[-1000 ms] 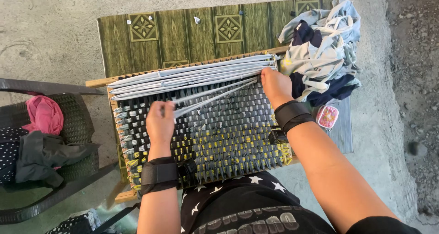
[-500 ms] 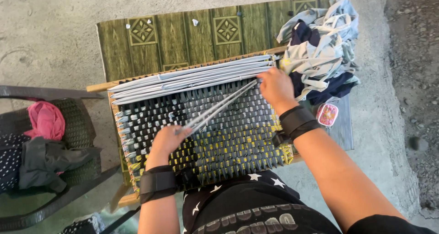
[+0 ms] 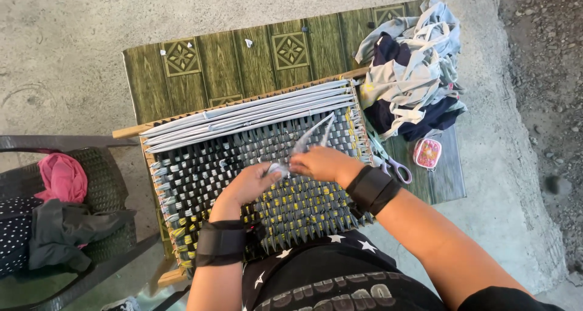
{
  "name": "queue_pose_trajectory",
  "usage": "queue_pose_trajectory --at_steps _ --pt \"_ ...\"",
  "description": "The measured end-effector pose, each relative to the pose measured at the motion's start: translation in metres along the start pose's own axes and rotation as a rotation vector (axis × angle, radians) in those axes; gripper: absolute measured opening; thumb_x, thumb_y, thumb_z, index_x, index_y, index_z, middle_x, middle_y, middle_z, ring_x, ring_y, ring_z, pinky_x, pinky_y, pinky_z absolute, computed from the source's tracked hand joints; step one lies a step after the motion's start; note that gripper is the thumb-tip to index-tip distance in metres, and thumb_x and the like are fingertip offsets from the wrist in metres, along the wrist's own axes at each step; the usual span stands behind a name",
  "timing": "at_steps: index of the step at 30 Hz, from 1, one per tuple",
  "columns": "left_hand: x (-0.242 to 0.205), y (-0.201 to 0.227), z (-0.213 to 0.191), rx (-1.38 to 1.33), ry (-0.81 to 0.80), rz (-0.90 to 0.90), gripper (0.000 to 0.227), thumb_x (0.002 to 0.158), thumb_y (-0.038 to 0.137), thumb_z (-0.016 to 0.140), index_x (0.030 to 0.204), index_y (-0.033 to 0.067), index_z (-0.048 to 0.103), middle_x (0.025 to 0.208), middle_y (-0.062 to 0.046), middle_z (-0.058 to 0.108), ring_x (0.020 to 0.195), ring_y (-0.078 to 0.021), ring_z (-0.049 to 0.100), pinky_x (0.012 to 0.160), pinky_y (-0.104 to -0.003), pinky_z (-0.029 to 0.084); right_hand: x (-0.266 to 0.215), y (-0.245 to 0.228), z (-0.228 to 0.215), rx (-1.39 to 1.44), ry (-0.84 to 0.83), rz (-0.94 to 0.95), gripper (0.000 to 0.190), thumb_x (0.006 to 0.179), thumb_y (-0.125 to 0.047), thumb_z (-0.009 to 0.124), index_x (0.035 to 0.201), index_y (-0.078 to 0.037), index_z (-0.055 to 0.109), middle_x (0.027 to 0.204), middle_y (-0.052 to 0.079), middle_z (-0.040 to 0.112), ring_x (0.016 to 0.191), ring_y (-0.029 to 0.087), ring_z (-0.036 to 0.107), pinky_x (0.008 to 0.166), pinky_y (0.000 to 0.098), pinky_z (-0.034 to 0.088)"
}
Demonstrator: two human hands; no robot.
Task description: The person weaves a rug or mat using fabric strips on a manual loom.
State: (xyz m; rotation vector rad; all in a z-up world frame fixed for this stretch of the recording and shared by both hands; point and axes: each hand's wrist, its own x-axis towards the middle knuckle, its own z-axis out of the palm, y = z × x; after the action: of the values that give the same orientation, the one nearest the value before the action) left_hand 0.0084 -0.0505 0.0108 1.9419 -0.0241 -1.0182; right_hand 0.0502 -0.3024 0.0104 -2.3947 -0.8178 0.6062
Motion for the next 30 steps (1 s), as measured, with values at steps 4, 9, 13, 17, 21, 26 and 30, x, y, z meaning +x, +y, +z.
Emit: queue_pose_trajectory --at_steps 4,9,13,17,21,26,30 --pt "0.017 0.021 -0.001 -0.038 0.097 -0.033 0.029 0.092 0.035 0.067 0.114 0.0155 0.069 0.094 0.001 0.075 0.078 -0.0115 0.065 0.072 -0.031 0.053 -0.034 0.062 0.021 0.059 -0.119 0.234 0.034 0.097 -0.045 0.057 0.097 -0.015 0.073 0.085 0.012 0.072 0.082 0.037 0.069 0.073 0.0506 0.054" --pt "0.063 0.014 0.035 -0.031 0.254 0.214 0.019 0.092 0.019 0.073 0.11 0.0129 0.07 0.103 -0.001 0.075 0.087 -0.0133 0.069 0.076 -0.029 0.054 -0.057 0.069 0.01 0.179 0.231 0.169 0.034 0.093 -0.039 0.06 0.108 -0.011 0.071 0.098 0.011 0.071 0.093 0.031 0.07 0.08 0.042 0.056" --pt "0.097 0.05 0.063 -0.113 0.141 0.238 0.012 0.1 0.018 0.07 0.107 0.0095 0.065 0.093 -0.006 0.072 0.081 -0.0166 0.066 0.073 -0.03 0.054 -0.042 0.051 0.016 0.833 0.339 -0.012 0.053 0.11 -0.038 0.052 0.151 -0.007 0.041 0.133 0.01 0.062 0.117 0.023 0.061 0.099 0.0381 0.048" --pt "0.13 0.064 0.071 -0.688 0.267 0.438 0.026 0.092 0.006 0.059 0.117 0.0096 0.061 0.104 -0.005 0.069 0.086 -0.0144 0.061 0.074 -0.032 0.05 -0.037 0.09 0.029 0.812 0.354 0.316 0.041 0.109 -0.037 0.05 0.135 -0.008 0.062 0.114 0.007 0.069 0.103 0.012 0.06 0.091 0.029 0.048" --pt "0.165 0.067 0.076 -0.079 0.391 0.215 0.022 0.098 0.02 0.062 0.109 0.0087 0.077 0.089 -0.015 0.076 0.078 -0.0279 0.073 0.073 -0.036 0.056 -0.036 0.119 0.023 0.649 0.577 0.459 0.03 0.101 -0.03 0.064 0.115 -0.006 0.074 0.09 0.0 0.075 0.079 0.008 0.063 0.073 0.025 0.052" --pt "0.184 0.063 0.088 -0.062 0.698 0.107 0.025 0.094 0.024 0.065 0.11 0.01 0.077 0.098 -0.019 0.075 0.093 -0.0371 0.072 0.078 -0.04 0.057 -0.022 0.141 0.028 0.753 0.634 0.563 0.021 0.101 -0.025 0.072 0.109 -0.005 0.075 0.084 0.002 0.071 0.075 0.007 0.057 0.068 0.0244 0.048" --pt "0.165 0.097 0.074 -0.078 0.616 -0.077 0.034 0.087 0.026 0.065 0.118 0.0197 0.076 0.098 -0.016 0.075 0.095 -0.0372 0.072 0.078 -0.042 0.056 -0.003 0.125 0.008 0.586 0.668 0.454 0.025 0.091 -0.02 0.078 0.113 -0.009 0.076 0.101 0.007 0.071 0.081 0.013 0.07 0.071 0.0276 0.055"
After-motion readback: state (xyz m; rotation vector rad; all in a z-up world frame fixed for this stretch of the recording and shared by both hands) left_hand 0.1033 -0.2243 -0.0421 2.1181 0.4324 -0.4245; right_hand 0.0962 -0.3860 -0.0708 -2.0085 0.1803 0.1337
